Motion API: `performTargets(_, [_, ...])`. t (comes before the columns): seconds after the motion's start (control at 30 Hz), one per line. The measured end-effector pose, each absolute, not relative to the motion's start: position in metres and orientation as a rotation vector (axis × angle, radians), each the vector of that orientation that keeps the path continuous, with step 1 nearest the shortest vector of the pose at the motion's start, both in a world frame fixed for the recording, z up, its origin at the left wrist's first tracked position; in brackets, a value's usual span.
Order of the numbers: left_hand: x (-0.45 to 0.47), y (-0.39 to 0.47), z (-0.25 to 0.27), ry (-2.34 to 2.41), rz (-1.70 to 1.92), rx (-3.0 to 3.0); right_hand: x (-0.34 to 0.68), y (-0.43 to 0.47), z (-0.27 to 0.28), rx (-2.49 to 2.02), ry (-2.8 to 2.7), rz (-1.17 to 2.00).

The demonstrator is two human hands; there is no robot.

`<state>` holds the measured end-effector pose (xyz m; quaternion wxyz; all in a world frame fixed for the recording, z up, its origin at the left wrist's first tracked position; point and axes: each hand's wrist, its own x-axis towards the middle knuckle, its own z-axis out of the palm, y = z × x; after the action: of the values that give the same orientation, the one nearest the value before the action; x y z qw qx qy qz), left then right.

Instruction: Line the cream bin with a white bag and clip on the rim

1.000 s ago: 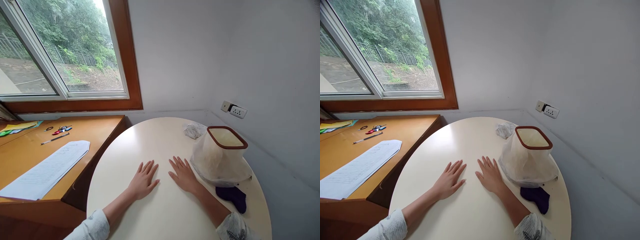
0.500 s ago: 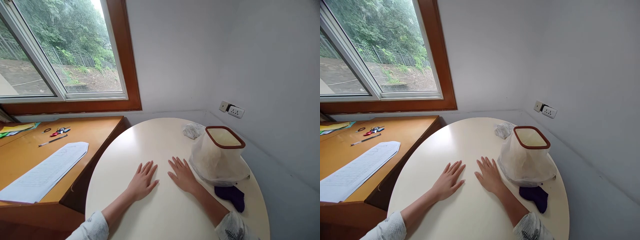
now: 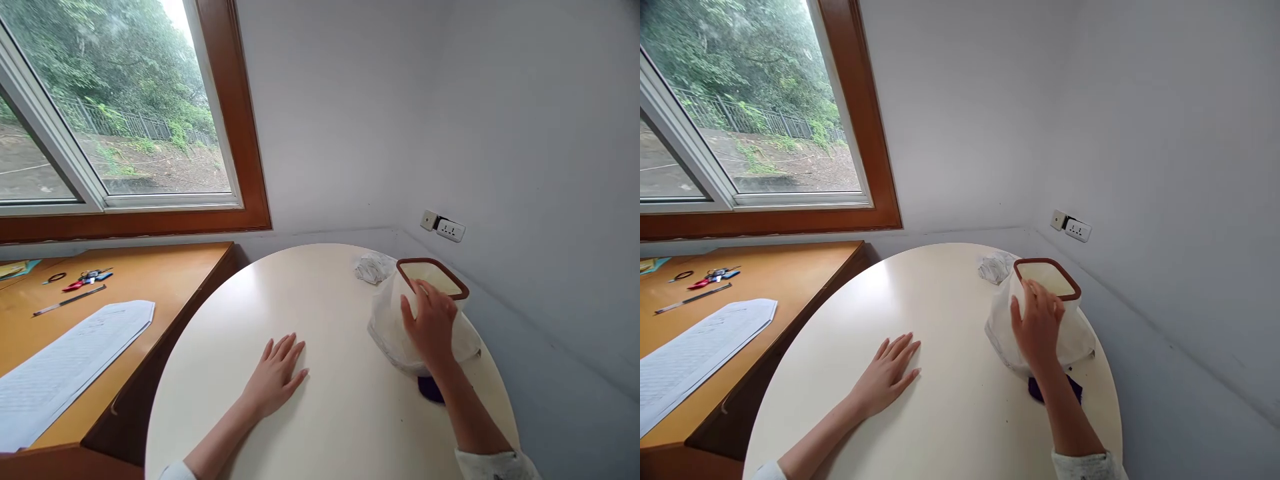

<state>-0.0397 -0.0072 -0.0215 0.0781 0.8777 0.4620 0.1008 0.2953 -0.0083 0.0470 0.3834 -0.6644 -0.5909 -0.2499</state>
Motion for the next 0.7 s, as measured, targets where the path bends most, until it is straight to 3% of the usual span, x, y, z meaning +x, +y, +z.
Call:
performTargets(0.27, [-0.001,0.003,-0.016,1.513,0.695,2.201,0.309,-0.006,0.046,-1.708,-1.541,-0.661])
performTargets(0.7, [0.002,0.005,-0.021,1.172,1.148,1.619,0.199,-0.029,0.061,-1.157,-1.752,-0.256])
